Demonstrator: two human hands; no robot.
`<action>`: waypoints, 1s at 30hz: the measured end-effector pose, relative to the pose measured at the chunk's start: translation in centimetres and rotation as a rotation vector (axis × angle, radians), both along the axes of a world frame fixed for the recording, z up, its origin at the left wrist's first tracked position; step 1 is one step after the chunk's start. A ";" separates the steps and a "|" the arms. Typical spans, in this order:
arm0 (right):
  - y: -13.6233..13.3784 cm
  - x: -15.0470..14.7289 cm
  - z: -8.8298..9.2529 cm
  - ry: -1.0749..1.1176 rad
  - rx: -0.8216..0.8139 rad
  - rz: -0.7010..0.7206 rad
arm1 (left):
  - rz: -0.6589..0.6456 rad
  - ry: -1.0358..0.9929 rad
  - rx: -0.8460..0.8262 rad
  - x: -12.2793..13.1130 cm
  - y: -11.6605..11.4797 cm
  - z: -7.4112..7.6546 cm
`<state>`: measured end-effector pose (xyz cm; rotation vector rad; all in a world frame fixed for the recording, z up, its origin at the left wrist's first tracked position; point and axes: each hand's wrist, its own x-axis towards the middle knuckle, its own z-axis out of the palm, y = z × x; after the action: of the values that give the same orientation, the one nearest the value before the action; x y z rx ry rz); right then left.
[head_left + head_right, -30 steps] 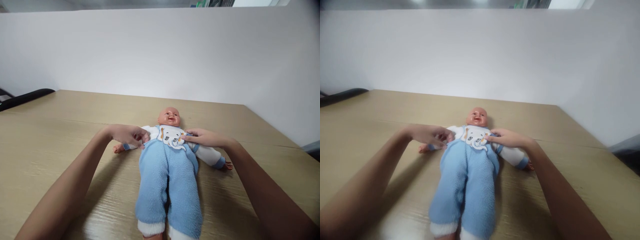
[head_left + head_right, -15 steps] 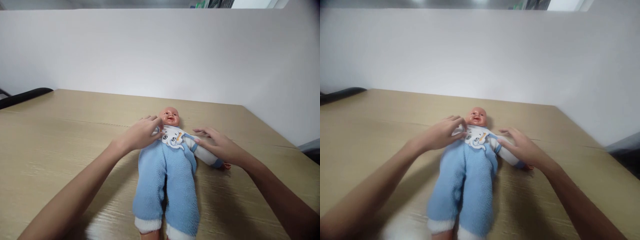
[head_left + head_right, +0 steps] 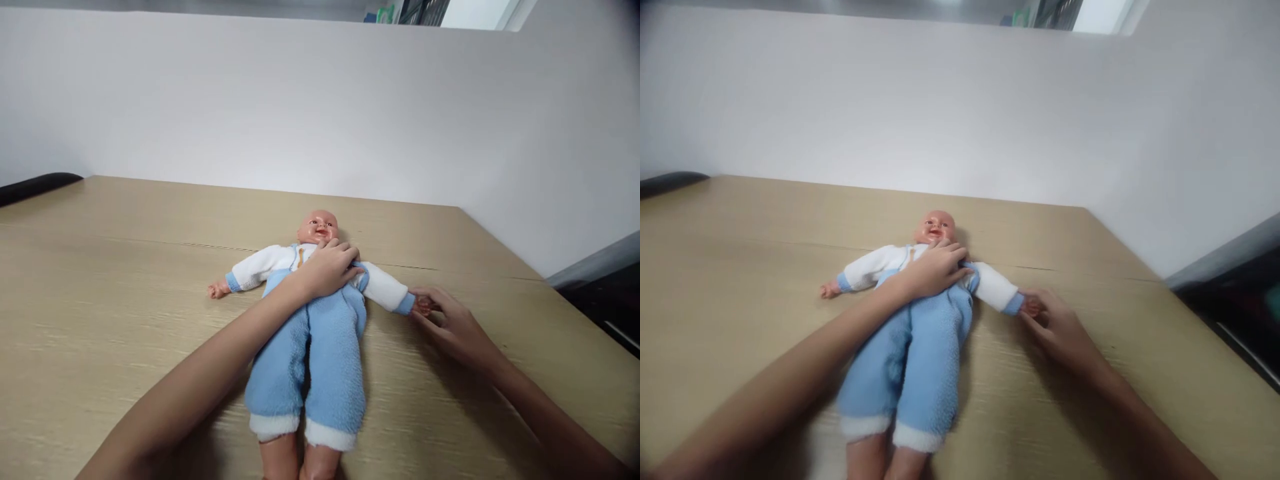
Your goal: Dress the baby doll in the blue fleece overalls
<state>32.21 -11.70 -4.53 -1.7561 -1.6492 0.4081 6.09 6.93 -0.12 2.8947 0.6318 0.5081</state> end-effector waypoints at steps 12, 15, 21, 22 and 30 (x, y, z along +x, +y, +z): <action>9.9 -6.3 3.1 0.633 0.294 -0.204 | -0.296 -0.201 0.038 -0.9 -0.9 0.1; 10.5 -8.4 2.6 0.601 0.306 -0.112 | -0.321 -0.239 0.152 -1.3 -0.9 -0.1; 7.2 -10.8 0.8 0.415 0.308 -0.019 | -0.305 -0.229 0.193 -2.4 -1.1 -0.2; 6.6 -11.0 0.6 0.391 0.324 -0.010 | -0.284 -0.243 0.157 -2.4 -1.1 -0.1; 5.4 -12.0 0.0 0.340 0.350 0.007 | -0.208 -0.470 -0.701 -1.8 0.0 1.1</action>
<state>20.17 -6.33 -4.55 -1.3408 -1.3874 0.3711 4.27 6.94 1.02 2.0532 0.3336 0.7255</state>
